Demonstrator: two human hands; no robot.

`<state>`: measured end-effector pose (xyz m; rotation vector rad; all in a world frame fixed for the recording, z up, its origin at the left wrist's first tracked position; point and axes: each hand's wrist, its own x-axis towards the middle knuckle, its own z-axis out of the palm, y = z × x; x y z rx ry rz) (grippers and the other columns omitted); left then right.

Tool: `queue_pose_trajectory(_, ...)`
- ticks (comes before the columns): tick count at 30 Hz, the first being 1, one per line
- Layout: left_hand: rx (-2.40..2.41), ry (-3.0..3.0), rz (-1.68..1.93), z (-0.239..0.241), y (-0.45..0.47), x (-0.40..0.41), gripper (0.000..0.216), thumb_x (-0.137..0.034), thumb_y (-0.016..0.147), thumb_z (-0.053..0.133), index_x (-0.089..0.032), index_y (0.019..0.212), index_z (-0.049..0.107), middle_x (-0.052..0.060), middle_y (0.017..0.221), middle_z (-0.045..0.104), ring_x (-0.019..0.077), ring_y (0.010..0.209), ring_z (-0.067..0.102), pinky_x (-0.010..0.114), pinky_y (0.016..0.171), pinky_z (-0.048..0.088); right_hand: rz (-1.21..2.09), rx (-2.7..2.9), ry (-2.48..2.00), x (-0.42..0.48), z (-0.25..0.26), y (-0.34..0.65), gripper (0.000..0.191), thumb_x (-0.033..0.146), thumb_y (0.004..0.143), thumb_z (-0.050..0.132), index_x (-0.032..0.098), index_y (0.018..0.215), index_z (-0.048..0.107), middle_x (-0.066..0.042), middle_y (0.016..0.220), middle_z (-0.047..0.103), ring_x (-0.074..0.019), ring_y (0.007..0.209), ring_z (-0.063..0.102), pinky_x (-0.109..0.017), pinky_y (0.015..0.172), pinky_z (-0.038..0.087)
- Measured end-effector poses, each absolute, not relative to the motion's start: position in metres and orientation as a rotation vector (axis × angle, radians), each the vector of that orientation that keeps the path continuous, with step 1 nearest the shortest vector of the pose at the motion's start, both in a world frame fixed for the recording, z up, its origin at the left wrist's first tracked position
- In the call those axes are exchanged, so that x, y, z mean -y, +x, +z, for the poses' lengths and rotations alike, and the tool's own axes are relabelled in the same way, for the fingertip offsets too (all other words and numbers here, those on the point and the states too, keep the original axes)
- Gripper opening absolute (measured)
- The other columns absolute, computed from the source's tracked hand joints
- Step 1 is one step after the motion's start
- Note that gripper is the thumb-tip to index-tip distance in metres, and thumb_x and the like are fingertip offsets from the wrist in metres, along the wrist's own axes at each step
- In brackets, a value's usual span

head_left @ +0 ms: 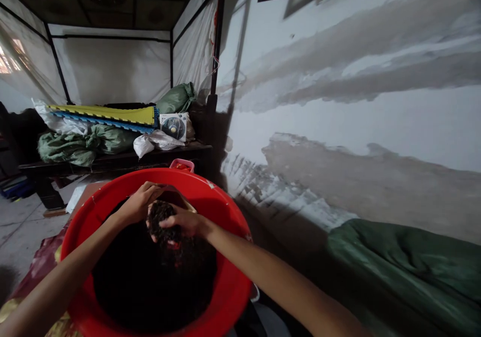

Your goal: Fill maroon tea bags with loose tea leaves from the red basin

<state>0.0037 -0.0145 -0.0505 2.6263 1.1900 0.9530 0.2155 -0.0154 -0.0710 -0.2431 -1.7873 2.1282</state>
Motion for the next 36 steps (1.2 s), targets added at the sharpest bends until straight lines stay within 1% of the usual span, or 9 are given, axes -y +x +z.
queue_pose_trajectory(3, -1.237, 2.598, 0.965, -0.050, 0.002, 0.014, 0.042, -0.040, 0.110, 0.038, -0.020, 0.135, 0.066, 0.016, 0.132, 0.062, 0.0262, 0.122, 0.062, 0.046, 0.112, 0.053, 2.039, 1.675, -0.229, 0.004, -0.070, 0.224, 0.062, 0.052, 0.074, 0.082, 0.022, 0.123, 0.059, -0.006, 0.099, 0.074, -0.0180, 0.072, 0.068, -0.022, 0.047, 0.049)
queue_pose_trajectory(5, -1.273, 2.588, 0.995, -0.051, 0.002, 0.013, 0.043, -0.038, 0.110, 0.035, -0.020, 0.133, 0.066, 0.015, 0.131, 0.063, 0.0256, 0.121, 0.062, 0.045, 0.111, 0.053, 1.870, 1.710, -0.327, -0.007, -0.071, 0.227, 0.054, 0.051, 0.077, 0.080, 0.021, 0.119, 0.062, -0.005, 0.094, 0.073, -0.0171, 0.071, 0.067, -0.025, 0.053, 0.052)
queue_pose_trajectory(8, -1.321, 2.608, 1.007, -0.054, 0.004, 0.012, 0.040, -0.035, 0.109, 0.037, -0.022, 0.135, 0.065, 0.013, 0.134, 0.062, 0.0256, 0.124, 0.062, 0.043, 0.111, 0.053, 1.319, 1.840, -0.435, -0.021, -0.076, 0.228, 0.044, 0.034, 0.074, 0.083, 0.022, 0.113, 0.066, -0.003, 0.105, 0.072, -0.0187, 0.094, 0.069, -0.035, 0.089, 0.059)
queue_pose_trajectory(11, -1.339, 2.627, 0.979, -0.058, 0.006, 0.011, 0.041, -0.035, 0.109, 0.038, -0.024, 0.139, 0.063, 0.012, 0.141, 0.060, 0.0256, 0.130, 0.060, 0.042, 0.114, 0.051, 0.796, 2.027, -0.505, -0.029, -0.084, 0.225, 0.044, 0.013, 0.071, 0.075, 0.022, 0.113, 0.068, -0.005, 0.119, 0.071, -0.0233, 0.118, 0.065, -0.043, 0.114, 0.048)
queue_pose_trajectory(15, -1.403, 2.587, 0.965, -0.061, 0.007, 0.012, 0.044, -0.040, 0.109, 0.037, -0.025, 0.143, 0.060, 0.012, 0.136, 0.061, 0.0255, 0.125, 0.063, 0.041, 0.108, 0.054, 0.500, 2.116, -0.633, -0.026, -0.092, 0.217, 0.052, 0.004, 0.076, 0.065, 0.022, 0.126, 0.066, -0.010, 0.130, 0.071, -0.0262, 0.124, 0.065, -0.045, 0.113, 0.050)
queue_pose_trajectory(20, -1.507, 2.502, 0.946, -0.057, 0.006, 0.015, 0.046, -0.043, 0.108, 0.036, -0.025, 0.145, 0.057, 0.012, 0.137, 0.061, 0.0271, 0.124, 0.064, 0.042, 0.106, 0.055, 0.365, 2.085, -0.590, -0.018, -0.090, 0.211, 0.045, 0.007, 0.085, 0.062, 0.021, 0.128, 0.063, -0.012, 0.137, 0.068, -0.0254, 0.131, 0.062, -0.045, 0.116, 0.048)
queue_pose_trajectory(30, -1.670, 2.363, 1.020, -0.049, 0.005, 0.015, 0.035, -0.042, 0.107, 0.040, -0.027, 0.123, 0.067, 0.008, 0.117, 0.071, 0.0245, 0.104, 0.071, 0.035, 0.089, 0.056, 0.090, 2.254, -0.446, 0.017, -0.075, 0.206, 0.017, 0.029, 0.103, 0.057, 0.022, 0.115, 0.066, -0.008, 0.119, 0.070, -0.0220, 0.117, 0.064, -0.039, 0.109, 0.051)
queue_pose_trajectory(34, -1.794, 2.242, 1.139, -0.042, 0.000, 0.016, 0.036, -0.042, 0.107, 0.038, -0.025, 0.119, 0.067, 0.007, 0.101, 0.075, 0.0244, 0.088, 0.071, 0.033, 0.078, 0.052, -0.093, 2.424, -0.541, 0.022, -0.076, 0.206, 0.044, 0.054, 0.099, 0.065, 0.021, 0.128, 0.066, -0.010, 0.117, 0.070, -0.0265, 0.111, 0.066, -0.043, 0.103, 0.053)
queue_pose_trajectory(36, -1.875, 2.204, 1.192, -0.037, -0.003, 0.018, 0.036, -0.041, 0.106, 0.038, -0.025, 0.120, 0.067, 0.007, 0.095, 0.076, 0.0252, 0.085, 0.071, 0.032, 0.075, 0.049, -0.188, 2.479, -0.578, 0.019, -0.078, 0.209, 0.058, 0.052, 0.094, 0.073, 0.023, 0.143, 0.059, -0.009, 0.116, 0.070, -0.0276, 0.108, 0.066, -0.046, 0.103, 0.053)
